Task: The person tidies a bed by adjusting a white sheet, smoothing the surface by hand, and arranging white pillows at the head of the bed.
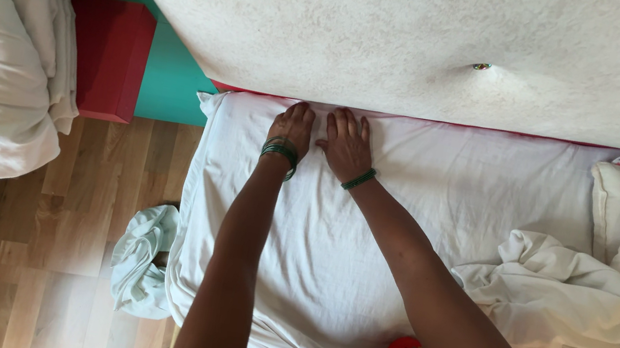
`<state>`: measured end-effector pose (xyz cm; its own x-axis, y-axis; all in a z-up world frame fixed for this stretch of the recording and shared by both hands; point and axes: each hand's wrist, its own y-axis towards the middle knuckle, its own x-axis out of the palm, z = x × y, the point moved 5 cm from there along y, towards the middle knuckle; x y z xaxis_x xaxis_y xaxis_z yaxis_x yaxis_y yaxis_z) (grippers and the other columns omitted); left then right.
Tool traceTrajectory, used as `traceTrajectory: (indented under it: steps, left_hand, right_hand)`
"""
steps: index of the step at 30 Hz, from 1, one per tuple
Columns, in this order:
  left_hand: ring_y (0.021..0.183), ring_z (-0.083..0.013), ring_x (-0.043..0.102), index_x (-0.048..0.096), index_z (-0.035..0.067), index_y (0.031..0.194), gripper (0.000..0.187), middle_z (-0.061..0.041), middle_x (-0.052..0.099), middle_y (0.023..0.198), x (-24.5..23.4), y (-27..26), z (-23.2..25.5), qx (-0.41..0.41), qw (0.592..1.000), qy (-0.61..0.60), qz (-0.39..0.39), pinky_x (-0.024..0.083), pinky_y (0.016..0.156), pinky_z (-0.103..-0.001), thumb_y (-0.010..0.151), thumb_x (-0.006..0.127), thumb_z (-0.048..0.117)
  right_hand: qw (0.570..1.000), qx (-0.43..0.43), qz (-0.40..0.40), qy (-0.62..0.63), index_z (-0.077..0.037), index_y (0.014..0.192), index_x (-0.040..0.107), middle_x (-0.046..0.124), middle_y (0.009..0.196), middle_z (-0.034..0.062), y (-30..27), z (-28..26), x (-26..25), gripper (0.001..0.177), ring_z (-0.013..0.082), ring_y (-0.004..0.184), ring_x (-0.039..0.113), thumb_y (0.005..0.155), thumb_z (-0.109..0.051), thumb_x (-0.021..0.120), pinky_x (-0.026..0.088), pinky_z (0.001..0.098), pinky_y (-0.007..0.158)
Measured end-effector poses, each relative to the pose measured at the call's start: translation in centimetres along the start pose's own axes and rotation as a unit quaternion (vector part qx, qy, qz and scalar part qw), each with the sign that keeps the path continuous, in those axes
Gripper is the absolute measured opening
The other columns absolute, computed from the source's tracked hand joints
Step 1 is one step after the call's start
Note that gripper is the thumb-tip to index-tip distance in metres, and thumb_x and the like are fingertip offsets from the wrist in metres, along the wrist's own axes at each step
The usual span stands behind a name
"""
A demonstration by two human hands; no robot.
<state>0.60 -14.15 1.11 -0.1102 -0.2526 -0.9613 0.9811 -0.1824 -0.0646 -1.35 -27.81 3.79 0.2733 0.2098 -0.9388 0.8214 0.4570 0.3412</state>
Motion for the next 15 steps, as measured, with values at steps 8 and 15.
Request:
traceTrajectory:
  steps: [8,15]
  left_hand:
    - [0.143,-0.0271,0.037,0.055,0.016,0.132,0.045,-0.008,0.046,0.154,-0.8,-1.3,2.6,-0.032,0.999,0.04,0.007,0.035,0.111,-0.05,0.089,0.066,0.025]
    - [0.155,-0.0239,0.026,0.055,0.014,0.13,0.032,-0.011,0.034,0.165,0.5,-0.8,1.7,-0.021,0.999,0.038,-0.02,0.023,0.122,-0.051,0.098,0.056,0.022]
  right_hand:
    - [0.999,-0.032,-0.006,0.035,-0.005,0.118,0.064,0.061,0.128,0.011,-0.3,0.4,0.0,0.045,0.0265,0.115,0.054,0.093,-0.042,0.072,0.041,0.0443,0.094]
    - [0.997,-0.031,0.007,0.076,-0.006,0.107,0.062,0.059,0.138,0.0174,0.1,0.8,-0.6,0.036,0.0302,0.132,0.052,0.092,-0.038,0.07,0.029,0.056,0.116]
